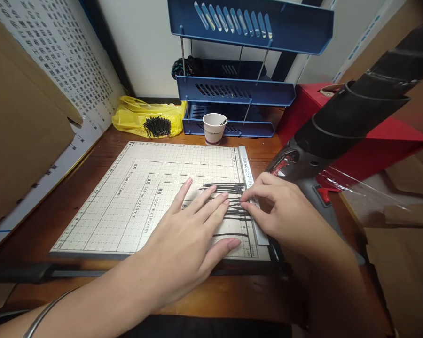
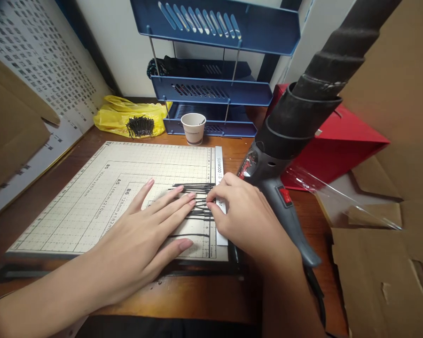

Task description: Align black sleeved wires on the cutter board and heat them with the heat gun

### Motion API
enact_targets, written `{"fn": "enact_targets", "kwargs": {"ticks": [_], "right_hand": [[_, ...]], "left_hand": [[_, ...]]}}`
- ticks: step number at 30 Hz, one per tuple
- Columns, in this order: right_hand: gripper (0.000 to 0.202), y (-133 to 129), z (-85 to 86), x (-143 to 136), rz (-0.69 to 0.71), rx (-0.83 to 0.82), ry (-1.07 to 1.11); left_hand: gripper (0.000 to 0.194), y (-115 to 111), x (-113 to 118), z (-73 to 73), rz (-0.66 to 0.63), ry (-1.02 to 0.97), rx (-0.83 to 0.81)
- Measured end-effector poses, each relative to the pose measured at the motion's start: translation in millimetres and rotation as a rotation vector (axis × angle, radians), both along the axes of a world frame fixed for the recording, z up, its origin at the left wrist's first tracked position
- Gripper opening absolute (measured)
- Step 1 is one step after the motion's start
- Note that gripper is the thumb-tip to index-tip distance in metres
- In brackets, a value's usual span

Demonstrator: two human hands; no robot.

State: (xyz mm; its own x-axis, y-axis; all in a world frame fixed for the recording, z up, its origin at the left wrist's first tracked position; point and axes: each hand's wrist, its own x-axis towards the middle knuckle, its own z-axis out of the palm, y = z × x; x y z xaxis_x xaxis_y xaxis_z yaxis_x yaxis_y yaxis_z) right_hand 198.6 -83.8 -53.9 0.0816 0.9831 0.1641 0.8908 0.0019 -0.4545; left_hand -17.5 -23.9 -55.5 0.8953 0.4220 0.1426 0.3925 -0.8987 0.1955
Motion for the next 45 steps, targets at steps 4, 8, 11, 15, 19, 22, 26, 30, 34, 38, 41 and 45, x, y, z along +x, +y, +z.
{"fn": "enact_targets", "kwargs": {"ticks": [4, 8, 11, 15, 19, 22, 26, 30, 34, 38, 41, 45], "right_hand": [[0.017, 3, -0.2, -1, -0.034, -0.022, -0.015], [0.017, 2, 2.2, -2, -0.063, -0.025, -0.033], [0.015, -1, 5.8, -3, -0.058, -0.007, -0.006], [0.015, -5, 7.6, -4, -0.002, 0.004, 0.042], [0.018, -3, 5.0, -4, 0.011, -0.039, 0.014], [0.017, -2, 3.6, -4, -0.003, -0.048, -0.006], [0.015, -5, 1.7, -6, -0.052, 0.032, 0.012], [0.012, -21, -0.7, -5, -0.069, 0.090, 0.058], [0.012, -37, -2.9, -9, -0.085, 0.032, 0.098], [0.013, -38, -6.2, -18, -0.111, 0.012, 0.102], [0.013, -35, -7.5, -23, -0.155, 0.025, 0.075], [0.011, -32, -6.2, -24, -0.213, 0.075, 0.057]], "left_hand": [[0.060, -3, -1, 0.1, -0.012, -0.005, 0.022], [0.061, -5, 0, -0.8, -0.019, -0.007, 0.045], [0.063, -4, 2, -2.4, -0.011, -0.008, 0.053], [0.062, -4, 1, -1.6, -0.015, -0.035, 0.064], [0.054, -5, -5, 1.4, -0.021, -0.086, 0.064], [0.052, -5, -5, 0.1, -0.034, -0.079, 0.052], [0.057, -7, 4, -5.5, -0.057, -0.067, 0.062], [0.060, -7, 8, -6.9, -0.071, -0.073, 0.073], [0.057, -5, 4, -3.4, -0.053, -0.091, 0.087], [0.056, -5, 3, -3.6, -0.056, -0.082, 0.074], [0.057, -5, 5, -5.6, -0.069, -0.073, 0.072], [0.061, -2, 8, -6.7, -0.066, -0.080, 0.133]]}}
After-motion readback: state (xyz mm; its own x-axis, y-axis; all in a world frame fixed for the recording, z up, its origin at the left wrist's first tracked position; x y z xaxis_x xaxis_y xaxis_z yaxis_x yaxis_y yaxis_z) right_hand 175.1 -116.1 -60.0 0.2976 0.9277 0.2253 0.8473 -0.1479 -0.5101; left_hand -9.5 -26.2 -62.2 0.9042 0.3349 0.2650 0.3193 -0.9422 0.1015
